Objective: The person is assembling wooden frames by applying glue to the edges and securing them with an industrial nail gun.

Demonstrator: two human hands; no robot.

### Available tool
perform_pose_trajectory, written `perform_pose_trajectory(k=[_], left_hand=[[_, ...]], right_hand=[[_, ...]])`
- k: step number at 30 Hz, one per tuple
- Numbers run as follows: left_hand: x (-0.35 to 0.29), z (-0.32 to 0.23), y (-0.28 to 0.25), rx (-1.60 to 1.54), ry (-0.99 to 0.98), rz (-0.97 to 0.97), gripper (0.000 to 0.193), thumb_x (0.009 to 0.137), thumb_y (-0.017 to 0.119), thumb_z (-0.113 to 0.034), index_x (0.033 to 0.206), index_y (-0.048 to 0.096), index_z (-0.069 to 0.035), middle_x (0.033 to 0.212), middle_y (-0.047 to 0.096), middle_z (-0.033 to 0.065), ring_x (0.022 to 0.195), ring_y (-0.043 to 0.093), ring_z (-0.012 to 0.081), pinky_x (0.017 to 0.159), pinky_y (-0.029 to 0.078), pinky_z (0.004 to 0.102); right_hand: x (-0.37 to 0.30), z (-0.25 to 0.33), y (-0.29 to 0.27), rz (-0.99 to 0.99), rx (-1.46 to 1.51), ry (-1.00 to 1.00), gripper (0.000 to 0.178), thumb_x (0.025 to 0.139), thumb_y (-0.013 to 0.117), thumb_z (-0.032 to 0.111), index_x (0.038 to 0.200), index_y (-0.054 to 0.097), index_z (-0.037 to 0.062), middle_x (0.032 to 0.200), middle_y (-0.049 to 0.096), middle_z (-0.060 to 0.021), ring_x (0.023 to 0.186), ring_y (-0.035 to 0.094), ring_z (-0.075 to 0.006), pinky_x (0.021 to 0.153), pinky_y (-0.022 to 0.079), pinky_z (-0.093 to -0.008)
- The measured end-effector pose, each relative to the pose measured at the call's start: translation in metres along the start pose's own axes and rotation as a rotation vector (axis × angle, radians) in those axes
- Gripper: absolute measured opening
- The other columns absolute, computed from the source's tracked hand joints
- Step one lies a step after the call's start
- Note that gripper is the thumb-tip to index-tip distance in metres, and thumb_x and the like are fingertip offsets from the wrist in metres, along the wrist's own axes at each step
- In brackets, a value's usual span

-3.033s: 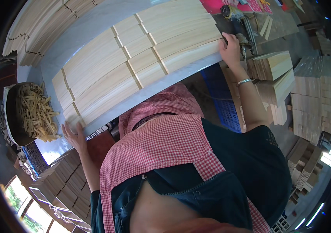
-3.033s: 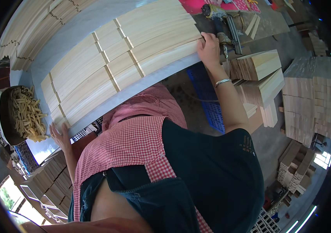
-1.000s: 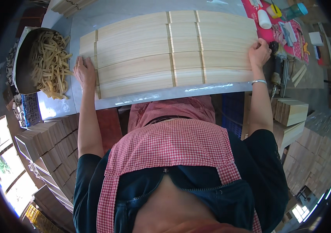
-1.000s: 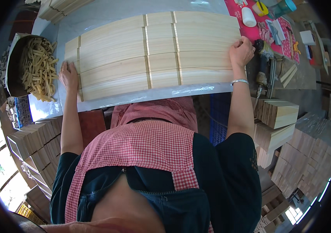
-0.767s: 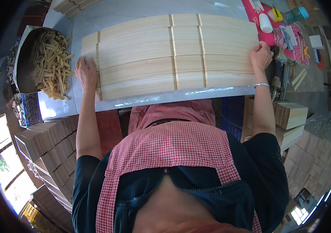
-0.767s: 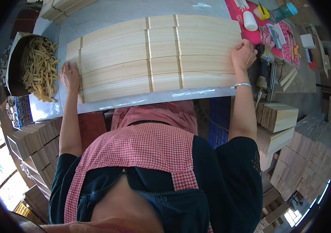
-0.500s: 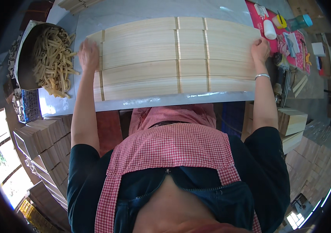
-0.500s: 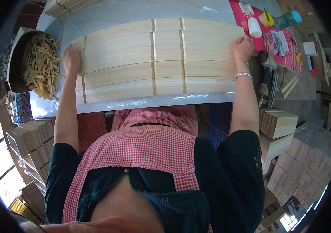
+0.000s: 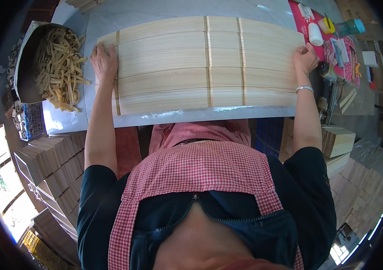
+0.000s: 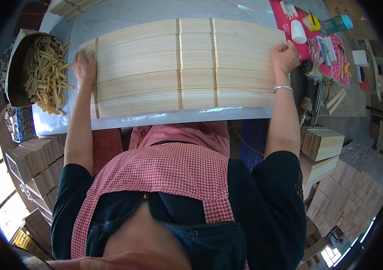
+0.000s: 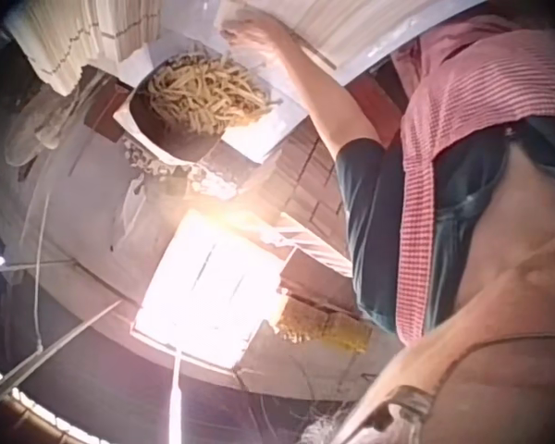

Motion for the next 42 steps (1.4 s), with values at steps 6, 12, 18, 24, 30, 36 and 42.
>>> perform_pose_trajectory(k=[6, 12, 18, 24, 30, 36, 42], left_hand=[[0.001, 0.000, -0.003, 0.058, 0.012, 0.005, 0.053, 0.098, 0.053, -0.042, 0.130, 0.064, -0.002, 0.136, 0.058, 0.0257, 0.122, 0.053, 0.0415, 0.105, 0.041, 0.0460], [0.002, -0.004, -0.003, 0.103, -0.047, 0.124, 0.058, 0.098, 0.051, -0.047, 0.135, 0.060, -0.003, 0.138, 0.057, 0.0243, 0.125, 0.051, 0.0409, 0.105, 0.040, 0.0452], [-0.011, -0.028, -0.025, 0.274, 0.048, 0.032, 0.062, 0.097, 0.053, -0.049, 0.140, 0.056, -0.005, 0.151, 0.045, 0.0220, 0.134, 0.045, 0.0415, 0.109, 0.038, 0.0460], [-0.147, -0.209, -0.060, -0.182, 0.806, 0.216, 0.093, 0.086, 0.071, -0.052, 0.158, 0.030, -0.009, 0.164, 0.028, 0.0168, 0.152, 0.023, 0.0389, 0.120, 0.025, 0.0548], [-0.222, -0.275, -0.041, -0.133, 0.956, 0.531, 0.099, 0.087, 0.059, -0.066, 0.159, 0.028, -0.006, 0.168, 0.018, 0.0133, 0.157, 0.012, 0.0327, 0.124, 0.013, 0.0549], [-0.217, -0.280, -0.031, -0.153, 0.907, 0.588, 0.098, 0.087, 0.060, -0.064, 0.157, 0.031, -0.002, 0.168, 0.019, 0.0138, 0.157, 0.012, 0.0337, 0.124, 0.011, 0.0558], [-0.198, -0.284, -0.023, -0.149, 0.912, 0.572, 0.096, 0.087, 0.061, -0.063, 0.156, 0.033, -0.001, 0.167, 0.023, 0.0147, 0.156, 0.014, 0.0345, 0.123, 0.012, 0.0579]], right_hand=[[-0.002, -0.005, 0.002, -0.002, 0.017, 0.027, 0.034, 0.088, 0.057, 0.025, 0.116, 0.070, 0.0119, 0.116, 0.072, -0.0114, 0.106, 0.062, -0.0408, 0.096, 0.048, -0.0506], [0.002, -0.005, 0.009, 0.034, 0.015, -0.012, 0.031, 0.090, 0.055, 0.026, 0.114, 0.071, 0.0143, 0.115, 0.070, -0.0118, 0.105, 0.061, -0.0410, 0.094, 0.048, -0.0512], [0.002, 0.020, 0.002, -0.010, -0.189, -0.161, 0.027, 0.090, 0.053, 0.024, 0.108, 0.071, 0.0126, 0.108, 0.069, -0.0126, 0.100, 0.062, -0.0398, 0.090, 0.049, -0.0514], [-0.049, 0.141, -0.014, -0.020, 0.268, -0.424, 0.035, 0.087, 0.063, 0.020, 0.117, 0.063, 0.0018, 0.115, 0.067, -0.0172, 0.102, 0.064, -0.0381, 0.089, 0.052, -0.0449], [-0.120, 0.285, -0.016, -0.075, 0.470, -0.821, 0.024, 0.085, 0.066, 0.020, 0.103, 0.063, 0.0059, 0.104, 0.066, -0.0109, 0.098, 0.063, -0.0330, 0.087, 0.051, -0.0438], [-0.112, 0.300, 0.009, 0.093, 0.377, -0.747, 0.016, 0.086, 0.066, 0.022, 0.090, 0.067, 0.0061, 0.099, 0.065, -0.0098, 0.090, 0.058, -0.0294, 0.085, 0.050, -0.0409], [-0.095, 0.306, 0.020, 0.073, 0.418, -0.704, 0.017, 0.086, 0.067, 0.023, 0.085, 0.070, 0.0060, 0.096, 0.065, -0.0104, 0.088, 0.056, -0.0290, 0.085, 0.049, -0.0399]])
Point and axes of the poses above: each hand's wrist, its own x-axis towards the middle knuckle, its own y-axis out of the palm, z = x × y, the point moved 10 cm from there along x, towards the middle knuckle
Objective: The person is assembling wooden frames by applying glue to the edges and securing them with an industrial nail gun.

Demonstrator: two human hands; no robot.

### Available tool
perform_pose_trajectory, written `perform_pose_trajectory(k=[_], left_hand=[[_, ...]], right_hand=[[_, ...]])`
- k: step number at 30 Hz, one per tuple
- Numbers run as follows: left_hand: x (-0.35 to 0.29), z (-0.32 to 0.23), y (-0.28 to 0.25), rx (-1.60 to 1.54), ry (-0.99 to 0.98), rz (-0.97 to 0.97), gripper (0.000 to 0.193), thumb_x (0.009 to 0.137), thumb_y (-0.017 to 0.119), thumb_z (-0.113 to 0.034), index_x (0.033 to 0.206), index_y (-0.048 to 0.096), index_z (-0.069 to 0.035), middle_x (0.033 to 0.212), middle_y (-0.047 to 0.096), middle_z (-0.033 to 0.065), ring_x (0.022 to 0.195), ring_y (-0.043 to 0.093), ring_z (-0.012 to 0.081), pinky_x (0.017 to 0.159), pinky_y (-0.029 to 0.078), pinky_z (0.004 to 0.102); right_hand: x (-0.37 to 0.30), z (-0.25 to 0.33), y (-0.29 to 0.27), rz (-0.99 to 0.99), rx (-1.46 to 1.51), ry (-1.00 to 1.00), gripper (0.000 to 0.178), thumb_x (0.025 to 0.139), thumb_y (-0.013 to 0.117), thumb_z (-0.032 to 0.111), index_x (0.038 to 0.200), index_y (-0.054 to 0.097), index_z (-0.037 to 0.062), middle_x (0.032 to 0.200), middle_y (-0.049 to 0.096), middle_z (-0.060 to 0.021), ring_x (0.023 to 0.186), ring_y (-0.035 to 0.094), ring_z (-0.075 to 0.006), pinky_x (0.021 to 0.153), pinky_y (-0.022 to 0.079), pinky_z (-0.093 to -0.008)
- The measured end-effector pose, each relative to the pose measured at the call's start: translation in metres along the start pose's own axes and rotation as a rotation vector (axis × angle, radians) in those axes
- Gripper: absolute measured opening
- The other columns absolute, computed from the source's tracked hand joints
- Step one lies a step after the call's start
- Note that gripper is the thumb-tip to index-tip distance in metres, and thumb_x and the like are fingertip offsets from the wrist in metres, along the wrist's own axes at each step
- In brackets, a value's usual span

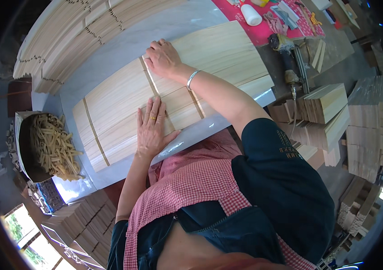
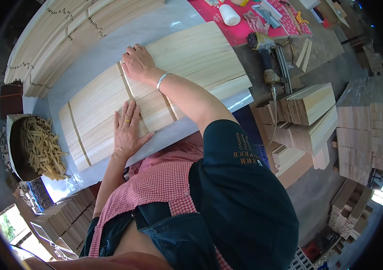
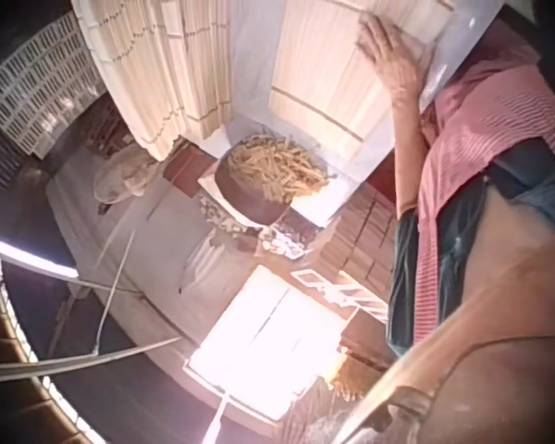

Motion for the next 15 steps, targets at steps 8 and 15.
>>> perform_pose_trajectory(k=[8, 15], left_hand=[[0.019, 0.014, -0.003, 0.045, -0.019, -0.024, 0.096, 0.087, 0.061, -0.063, 0.155, 0.034, -0.001, 0.166, 0.026, 0.0149, 0.156, 0.017, 0.0350, 0.122, 0.013, 0.0590], [0.038, 0.029, -0.004, 0.099, 0.002, -0.028, 0.095, 0.087, 0.061, -0.063, 0.155, 0.035, -0.001, 0.165, 0.028, 0.0149, 0.155, 0.019, 0.0344, 0.122, 0.013, 0.0593]], right_hand=[[0.024, -0.008, 0.023, 0.035, 0.011, 0.005, 0.019, 0.089, 0.066, 0.023, 0.087, 0.071, 0.0055, 0.099, 0.064, -0.0127, 0.096, 0.056, -0.0302, 0.089, 0.046, -0.0408], [0.037, -0.023, 0.027, -0.078, -0.025, 0.020, 0.018, 0.086, 0.066, 0.024, 0.086, 0.071, 0.0068, 0.097, 0.065, -0.0100, 0.090, 0.057, -0.0291, 0.087, 0.049, -0.0403]])
Point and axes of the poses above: each hand's wrist, its own x-axis towards the middle knuckle, its own y-axis out of the palm, z = x × y, the point moved 10 cm from there along x, towards the middle knuckle
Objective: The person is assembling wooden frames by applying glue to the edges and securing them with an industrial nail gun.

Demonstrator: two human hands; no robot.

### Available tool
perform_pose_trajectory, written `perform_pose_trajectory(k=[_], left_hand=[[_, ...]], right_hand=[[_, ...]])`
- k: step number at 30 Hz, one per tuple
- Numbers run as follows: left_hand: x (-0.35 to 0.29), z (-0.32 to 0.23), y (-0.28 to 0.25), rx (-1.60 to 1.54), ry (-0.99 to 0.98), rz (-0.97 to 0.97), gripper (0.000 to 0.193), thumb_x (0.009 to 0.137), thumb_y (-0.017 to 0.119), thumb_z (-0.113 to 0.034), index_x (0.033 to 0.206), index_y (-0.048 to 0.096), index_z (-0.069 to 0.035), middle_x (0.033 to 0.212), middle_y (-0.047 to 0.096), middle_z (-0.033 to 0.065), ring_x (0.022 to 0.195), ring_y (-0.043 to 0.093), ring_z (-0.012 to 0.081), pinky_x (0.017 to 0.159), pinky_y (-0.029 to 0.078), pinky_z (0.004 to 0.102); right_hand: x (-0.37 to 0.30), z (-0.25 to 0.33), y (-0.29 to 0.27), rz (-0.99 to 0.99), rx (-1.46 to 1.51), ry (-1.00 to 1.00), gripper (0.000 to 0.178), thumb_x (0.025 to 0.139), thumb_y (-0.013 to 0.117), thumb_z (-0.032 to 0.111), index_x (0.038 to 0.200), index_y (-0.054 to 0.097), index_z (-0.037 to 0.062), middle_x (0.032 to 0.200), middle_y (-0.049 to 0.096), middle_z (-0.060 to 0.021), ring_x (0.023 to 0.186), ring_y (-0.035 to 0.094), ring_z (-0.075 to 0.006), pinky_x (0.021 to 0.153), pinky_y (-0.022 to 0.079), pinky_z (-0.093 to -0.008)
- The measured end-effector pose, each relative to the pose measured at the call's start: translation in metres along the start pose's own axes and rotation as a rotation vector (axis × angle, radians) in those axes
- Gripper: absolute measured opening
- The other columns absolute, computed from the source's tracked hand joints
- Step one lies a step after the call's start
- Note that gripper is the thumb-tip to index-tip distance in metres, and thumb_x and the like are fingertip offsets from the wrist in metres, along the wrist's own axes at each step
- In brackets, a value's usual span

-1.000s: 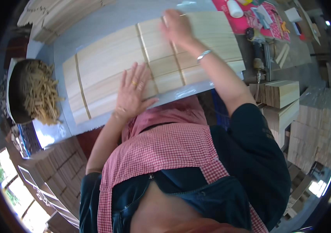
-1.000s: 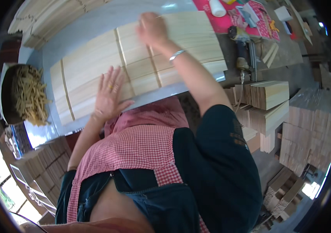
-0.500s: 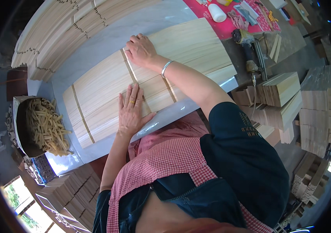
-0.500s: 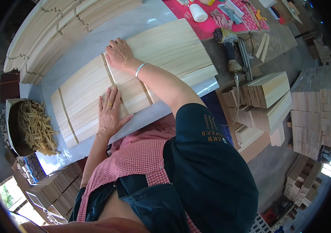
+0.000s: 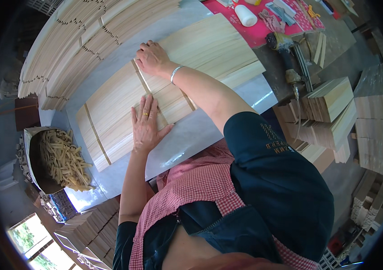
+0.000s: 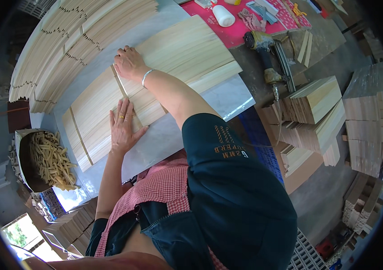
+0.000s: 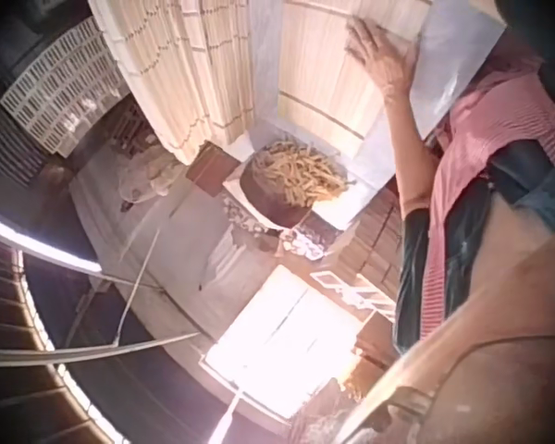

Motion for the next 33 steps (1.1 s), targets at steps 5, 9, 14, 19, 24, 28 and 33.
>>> perform_pose_trajectory(k=[5, 9, 14, 19, 24, 28, 33], left_hand=[[0.005, -0.002, 0.001, -0.014, 0.023, -0.030, 0.094, 0.088, 0.062, -0.062, 0.155, 0.035, -0.002, 0.165, 0.029, 0.0147, 0.155, 0.019, 0.0338, 0.122, 0.013, 0.0593], [0.001, 0.002, 0.000, -0.012, 0.009, -0.030, 0.094, 0.087, 0.063, -0.062, 0.155, 0.035, -0.002, 0.165, 0.028, 0.0145, 0.155, 0.018, 0.0334, 0.122, 0.012, 0.0595], [-0.003, 0.009, 0.001, 0.029, -0.004, -0.020, 0.095, 0.087, 0.063, -0.061, 0.156, 0.033, -0.002, 0.166, 0.026, 0.0142, 0.156, 0.016, 0.0331, 0.122, 0.012, 0.0599], [0.002, 0.005, 0.006, 0.030, -0.015, 0.010, 0.098, 0.087, 0.062, -0.064, 0.158, 0.030, -0.004, 0.167, 0.022, 0.0136, 0.156, 0.012, 0.0330, 0.123, 0.010, 0.0600], [0.009, -0.012, -0.005, 0.010, -0.010, 0.036, 0.101, 0.088, 0.058, -0.068, 0.159, 0.026, -0.004, 0.169, 0.015, 0.0130, 0.157, 0.009, 0.0330, 0.124, 0.008, 0.0594], [0.033, -0.037, -0.005, 0.015, 0.051, 0.021, 0.103, 0.089, 0.053, -0.073, 0.160, 0.022, -0.004, 0.170, 0.009, 0.0130, 0.157, 0.005, 0.0324, 0.124, 0.004, 0.0585], [0.077, -0.087, 0.013, 0.068, 0.161, 0.136, 0.103, 0.090, 0.051, -0.072, 0.160, 0.022, -0.003, 0.170, 0.008, 0.0157, 0.157, 0.001, 0.0321, 0.125, 0.001, 0.0560]], right_hand=[[-0.013, -0.014, -0.017, 0.018, 0.041, -0.018, 0.018, 0.085, 0.066, 0.022, 0.092, 0.070, 0.0056, 0.099, 0.066, -0.0099, 0.096, 0.059, -0.0297, 0.091, 0.049, -0.0405], [-0.066, -0.065, -0.147, -0.170, -0.002, 0.153, 0.031, 0.079, 0.071, 0.012, 0.109, 0.067, 0.0078, 0.114, 0.066, -0.0127, 0.107, 0.061, -0.0334, 0.095, 0.048, -0.0424], [-0.182, -0.196, -0.287, -0.134, -0.621, 0.497, 0.041, 0.080, 0.074, 0.018, 0.121, 0.067, 0.0137, 0.124, 0.062, -0.0108, 0.105, 0.060, -0.0339, 0.090, 0.050, -0.0454], [-0.253, -0.256, -0.317, 0.045, -0.661, 0.639, 0.041, 0.085, 0.070, 0.022, 0.126, 0.064, 0.0160, 0.124, 0.062, -0.0111, 0.101, 0.061, -0.0348, 0.088, 0.051, -0.0455], [-0.246, -0.275, -0.327, 0.080, -0.708, 0.822, 0.043, 0.088, 0.068, 0.023, 0.129, 0.062, 0.0146, 0.122, 0.062, -0.0131, 0.101, 0.062, -0.0353, 0.089, 0.051, -0.0459], [-0.221, -0.291, -0.318, -0.021, -0.675, 0.825, 0.043, 0.089, 0.068, 0.025, 0.129, 0.059, 0.0115, 0.121, 0.061, -0.0140, 0.102, 0.062, -0.0359, 0.088, 0.052, -0.0462], [-0.145, -0.276, -0.268, -0.284, -0.369, 0.548, 0.046, 0.090, 0.069, 0.029, 0.128, 0.057, 0.0071, 0.119, 0.062, -0.0159, 0.105, 0.062, -0.0363, 0.087, 0.052, -0.0474]])
Point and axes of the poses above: each hand's wrist, its own x-axis towards the middle knuckle, its own y-axis out of the palm, z = x × y, the point moved 10 cm from there along x, towards the middle knuckle
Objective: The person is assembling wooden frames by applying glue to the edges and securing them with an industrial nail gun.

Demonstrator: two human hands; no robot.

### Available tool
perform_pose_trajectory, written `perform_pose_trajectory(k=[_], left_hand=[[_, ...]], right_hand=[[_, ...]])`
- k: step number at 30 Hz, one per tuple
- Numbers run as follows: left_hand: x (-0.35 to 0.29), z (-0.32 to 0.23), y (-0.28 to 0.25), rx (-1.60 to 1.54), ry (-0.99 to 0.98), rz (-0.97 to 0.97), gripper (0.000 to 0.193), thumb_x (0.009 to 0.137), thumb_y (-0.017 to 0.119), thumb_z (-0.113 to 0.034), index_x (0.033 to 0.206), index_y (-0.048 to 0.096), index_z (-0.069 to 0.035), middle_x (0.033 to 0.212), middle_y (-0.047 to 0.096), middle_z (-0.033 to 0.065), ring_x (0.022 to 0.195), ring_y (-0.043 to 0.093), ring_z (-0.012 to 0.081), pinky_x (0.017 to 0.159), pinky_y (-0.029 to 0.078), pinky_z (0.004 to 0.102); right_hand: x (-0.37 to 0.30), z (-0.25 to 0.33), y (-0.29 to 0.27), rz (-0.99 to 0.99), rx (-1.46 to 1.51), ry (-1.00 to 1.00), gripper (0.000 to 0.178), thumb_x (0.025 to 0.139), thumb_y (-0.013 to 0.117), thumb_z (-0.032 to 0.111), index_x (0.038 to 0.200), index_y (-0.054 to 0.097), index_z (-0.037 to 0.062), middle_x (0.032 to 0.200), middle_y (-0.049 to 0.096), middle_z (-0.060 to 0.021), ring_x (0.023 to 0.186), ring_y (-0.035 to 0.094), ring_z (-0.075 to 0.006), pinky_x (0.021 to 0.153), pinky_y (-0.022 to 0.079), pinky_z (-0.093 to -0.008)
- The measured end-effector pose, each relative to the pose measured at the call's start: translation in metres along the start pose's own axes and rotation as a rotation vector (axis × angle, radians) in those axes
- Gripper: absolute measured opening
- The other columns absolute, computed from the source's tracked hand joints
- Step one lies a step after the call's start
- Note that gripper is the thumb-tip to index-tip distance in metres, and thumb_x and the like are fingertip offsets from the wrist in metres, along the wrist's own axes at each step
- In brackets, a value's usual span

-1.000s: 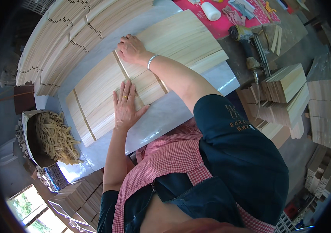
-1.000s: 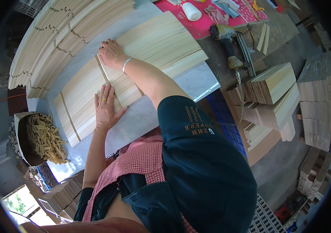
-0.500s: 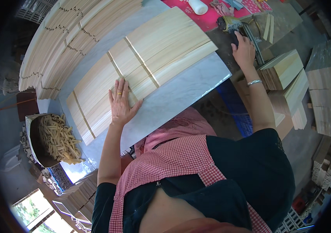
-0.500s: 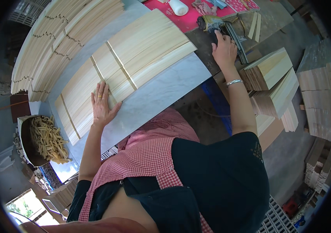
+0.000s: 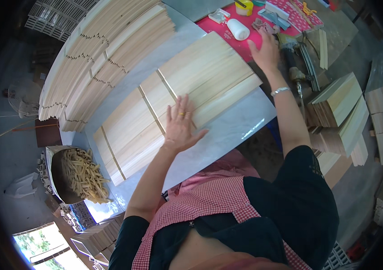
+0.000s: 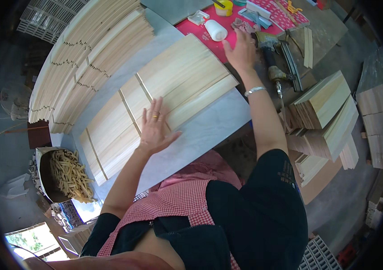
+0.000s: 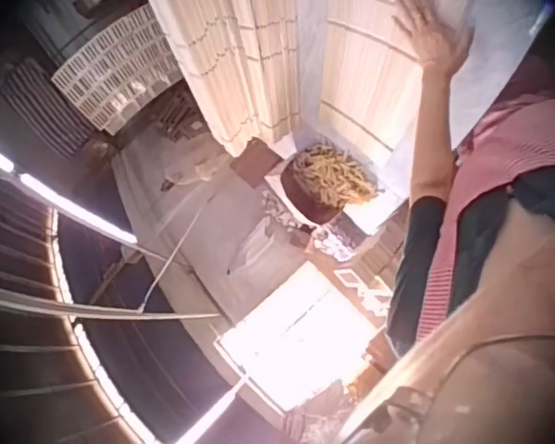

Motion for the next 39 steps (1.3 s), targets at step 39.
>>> perform_pose_trajectory(k=[39], left_hand=[[0.019, -0.015, 0.010, -0.030, -0.007, -0.032, 0.103, 0.086, 0.060, -0.066, 0.160, 0.023, -0.005, 0.167, 0.020, 0.0152, 0.156, 0.010, 0.0347, 0.124, 0.010, 0.0549]], right_hand=[[0.021, -0.049, 0.092, 0.128, 0.569, 0.764, 0.078, 0.085, 0.070, 0.059, 0.125, 0.057, -0.0072, 0.111, 0.066, -0.0222, 0.086, 0.068, -0.0259, 0.067, 0.059, -0.0322]])
Point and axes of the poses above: each hand's wrist, its own x-axis towards the middle knuckle, its own y-axis out of the palm, z = x × y, the point moved 10 cm from there along x, towards the middle knuckle
